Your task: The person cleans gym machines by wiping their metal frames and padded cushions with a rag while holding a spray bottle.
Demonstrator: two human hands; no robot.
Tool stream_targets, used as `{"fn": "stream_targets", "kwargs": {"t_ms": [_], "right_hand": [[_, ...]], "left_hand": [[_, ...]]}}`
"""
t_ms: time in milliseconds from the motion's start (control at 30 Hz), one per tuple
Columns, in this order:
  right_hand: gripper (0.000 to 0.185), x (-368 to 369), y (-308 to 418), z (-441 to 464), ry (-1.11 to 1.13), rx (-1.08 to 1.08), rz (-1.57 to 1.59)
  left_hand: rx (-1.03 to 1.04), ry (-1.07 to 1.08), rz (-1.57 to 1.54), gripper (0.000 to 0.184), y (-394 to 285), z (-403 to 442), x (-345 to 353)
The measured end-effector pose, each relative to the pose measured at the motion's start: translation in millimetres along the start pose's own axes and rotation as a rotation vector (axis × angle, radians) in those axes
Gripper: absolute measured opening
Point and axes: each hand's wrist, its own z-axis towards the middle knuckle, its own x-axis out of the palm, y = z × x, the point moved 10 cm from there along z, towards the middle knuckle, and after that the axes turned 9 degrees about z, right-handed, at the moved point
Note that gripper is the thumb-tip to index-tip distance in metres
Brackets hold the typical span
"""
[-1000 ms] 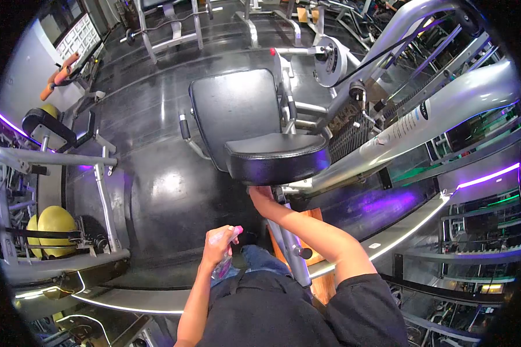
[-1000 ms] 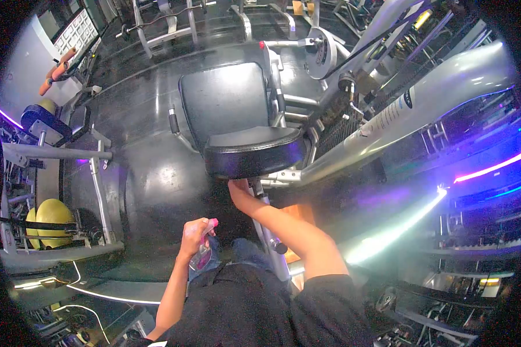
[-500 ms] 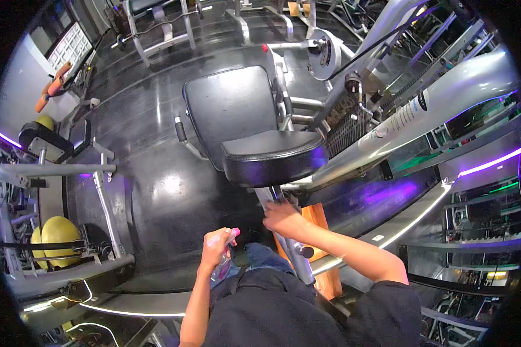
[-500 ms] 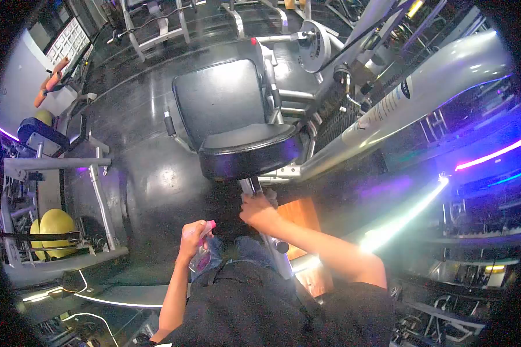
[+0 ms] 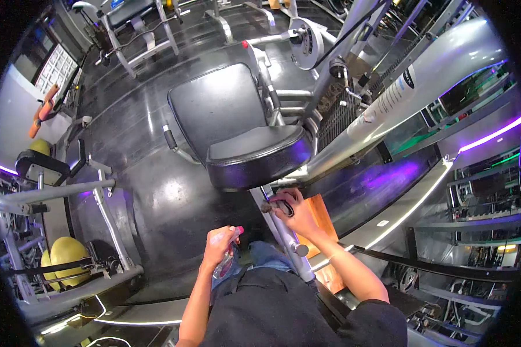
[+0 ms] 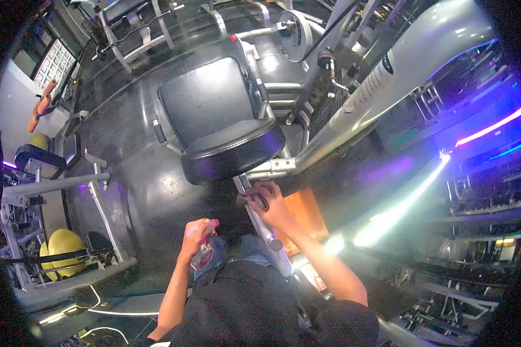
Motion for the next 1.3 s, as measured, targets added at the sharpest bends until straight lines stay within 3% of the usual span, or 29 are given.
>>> {"fn": "stream_targets", "kwargs": {"t_ms": [100,133,200,267,367,433,467,533,700,867,1000,1133,1200,1300], "right_hand": [[0.030,-3.9,-26.1,-26.4,-0.106,0.287,0.209],[0.030,-8.9,-30.8,-40.1,-0.112,0.296,0.212],[0.024,0.1,-33.1,-69.6,0.102,0.232,0.290],[0.021,-3.0,-31.6,-80.3,0.082,0.190,0.373],[0.024,8.4,-46.8,-78.5,0.101,0.305,0.363],[0.024,7.9,-62.9,-62.7,-0.120,0.316,0.380],[0.024,14.2,-63.6,-52.1,-0.124,0.321,0.389],[0.025,16.2,-82.2,-38.3,-0.271,0.464,0.540],[0.029,23.3,-96.2,-58.1,-0.294,0.479,0.498],[0.029,13.5,-76.7,-99.5,-0.021,0.531,0.467],[0.026,7.2,-68.0,-101.4,0.064,0.410,0.380],[0.026,13.9,-60.4,-68.3,-0.030,0.449,0.384],[0.024,2.5,-50.2,-37.8,-0.224,0.402,0.386],[0.025,1.0,-40.3,-12.2,-0.239,0.271,0.386]], "left_hand": [[0.007,0.021,0.039,0.041,-2.0,2.9,4.5],[0.013,0.022,0.061,0.042,-2.5,3.6,6.2],[0.014,0.027,0.064,0.043,2.4,5.4,9.8],[0.017,0.030,0.070,0.043,3.2,6.7,12.4],[-0.009,0.029,0.069,0.042,3.0,7.2,17.1],[-0.012,0.038,0.118,0.042,-2.1,7.8,20.5],[-0.018,0.041,0.126,0.042,-1.8,8.1,21.8],[-0.030,0.054,0.139,0.042,-1.9,9.9,24.6],[-0.052,0.071,0.170,0.042,-5.3,13.8,27.3],[-0.056,0.084,0.176,0.042,-3.8,21.2,31.3],[-0.042,0.100,0.132,0.043,0.3,22.9,28.4],[-0.084,0.055,0.113,0.042,-2.9,23.6,24.2],[-0.055,0.069,0.139,0.041,-4.2,25.7,22.1],[-0.040,0.070,0.153,0.040,-6.2,26.8,18.6]]}}
